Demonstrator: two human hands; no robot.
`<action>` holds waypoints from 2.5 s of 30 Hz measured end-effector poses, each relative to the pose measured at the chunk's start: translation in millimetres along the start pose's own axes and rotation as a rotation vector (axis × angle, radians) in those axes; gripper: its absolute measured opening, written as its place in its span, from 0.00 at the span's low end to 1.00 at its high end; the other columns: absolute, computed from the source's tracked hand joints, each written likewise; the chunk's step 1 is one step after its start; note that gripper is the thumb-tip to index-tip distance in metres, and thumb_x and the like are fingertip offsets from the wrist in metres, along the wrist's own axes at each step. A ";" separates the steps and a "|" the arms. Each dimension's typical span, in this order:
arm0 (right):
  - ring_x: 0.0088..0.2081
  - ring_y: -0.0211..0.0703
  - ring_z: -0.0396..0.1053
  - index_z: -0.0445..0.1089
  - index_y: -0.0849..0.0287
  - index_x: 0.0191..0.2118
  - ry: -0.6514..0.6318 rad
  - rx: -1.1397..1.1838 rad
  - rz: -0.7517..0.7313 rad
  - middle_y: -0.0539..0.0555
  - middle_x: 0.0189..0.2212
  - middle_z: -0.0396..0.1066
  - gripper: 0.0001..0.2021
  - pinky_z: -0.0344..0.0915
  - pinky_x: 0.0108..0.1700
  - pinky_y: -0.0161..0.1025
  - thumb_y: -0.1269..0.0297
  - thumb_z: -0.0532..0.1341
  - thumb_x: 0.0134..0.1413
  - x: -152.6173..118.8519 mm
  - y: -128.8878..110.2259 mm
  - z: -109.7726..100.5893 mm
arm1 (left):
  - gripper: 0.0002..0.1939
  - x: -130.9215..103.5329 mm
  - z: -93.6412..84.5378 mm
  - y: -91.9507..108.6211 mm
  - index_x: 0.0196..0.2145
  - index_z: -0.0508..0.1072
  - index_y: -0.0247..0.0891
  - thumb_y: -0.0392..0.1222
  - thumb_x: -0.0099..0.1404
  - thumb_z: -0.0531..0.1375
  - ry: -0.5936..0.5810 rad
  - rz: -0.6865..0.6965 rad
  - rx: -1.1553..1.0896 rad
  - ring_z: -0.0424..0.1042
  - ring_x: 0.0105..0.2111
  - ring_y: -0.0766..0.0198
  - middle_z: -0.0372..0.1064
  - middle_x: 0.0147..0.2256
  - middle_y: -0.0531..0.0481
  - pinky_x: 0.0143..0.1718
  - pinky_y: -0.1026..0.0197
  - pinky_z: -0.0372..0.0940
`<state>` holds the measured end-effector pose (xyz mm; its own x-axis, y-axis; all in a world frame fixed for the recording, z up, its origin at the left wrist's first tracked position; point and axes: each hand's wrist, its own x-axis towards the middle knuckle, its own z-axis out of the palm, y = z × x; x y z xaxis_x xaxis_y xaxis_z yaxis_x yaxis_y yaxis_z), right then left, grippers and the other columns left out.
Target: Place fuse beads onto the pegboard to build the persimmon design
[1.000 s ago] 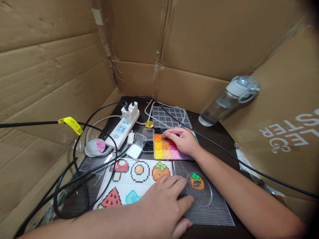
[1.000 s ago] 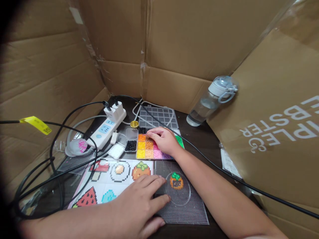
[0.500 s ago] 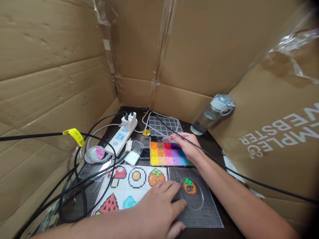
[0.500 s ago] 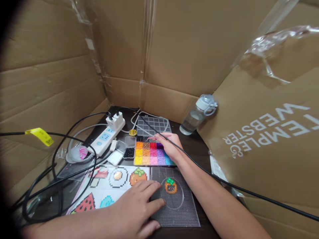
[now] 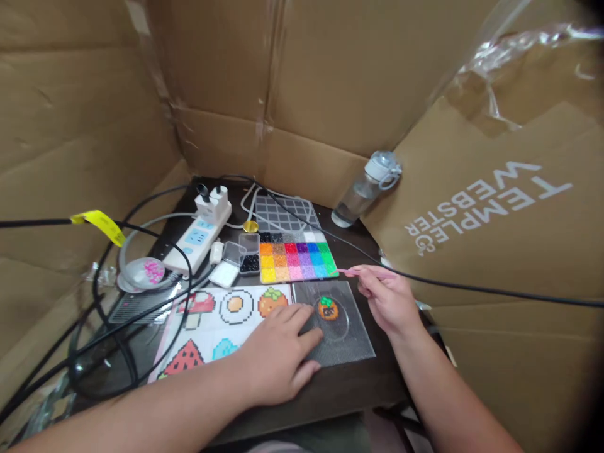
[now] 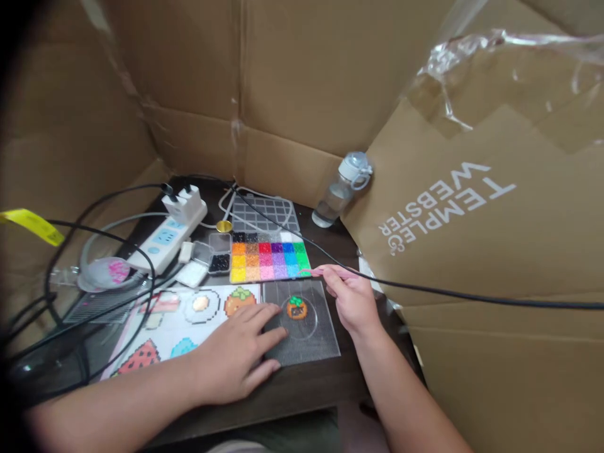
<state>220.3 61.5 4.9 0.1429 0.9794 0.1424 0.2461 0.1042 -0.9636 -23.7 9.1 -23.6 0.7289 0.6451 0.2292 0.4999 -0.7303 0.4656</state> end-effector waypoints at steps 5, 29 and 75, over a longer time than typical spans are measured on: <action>0.37 0.50 0.75 0.81 0.53 0.33 -0.136 -0.131 -0.095 0.57 0.32 0.80 0.10 0.70 0.42 0.48 0.56 0.64 0.57 -40.7 11.6 -17.5 | 0.19 2.5 0.5 -2.3 0.54 0.71 0.38 0.45 0.66 0.60 -0.020 0.021 -0.010 0.62 0.57 0.42 0.60 0.59 0.36 0.57 0.39 0.57; 0.34 0.48 0.76 0.80 0.52 0.32 -0.211 -0.264 -0.181 0.54 0.31 0.81 0.08 0.70 0.45 0.47 0.62 0.63 0.58 -50.2 18.9 -9.5 | 0.19 4.2 -0.4 -1.6 0.54 0.70 0.38 0.44 0.66 0.60 -0.057 0.025 0.020 0.61 0.58 0.43 0.59 0.58 0.35 0.58 0.39 0.56; 0.40 0.47 0.77 0.79 0.54 0.34 -0.490 -0.261 -0.298 0.52 0.36 0.81 0.10 0.71 0.44 0.40 0.58 0.60 0.56 98.2 -8.1 108.0 | 0.26 2.0 -4.1 0.4 0.57 0.68 0.39 0.56 0.67 0.58 -0.077 0.046 0.089 0.61 0.57 0.46 0.57 0.60 0.36 0.58 0.46 0.57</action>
<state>128.9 175.5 2.3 -0.4086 0.8866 0.2166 0.4423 0.3999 -0.8028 -24.0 11.0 -19.5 0.7840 0.5939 0.1807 0.5021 -0.7778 0.3781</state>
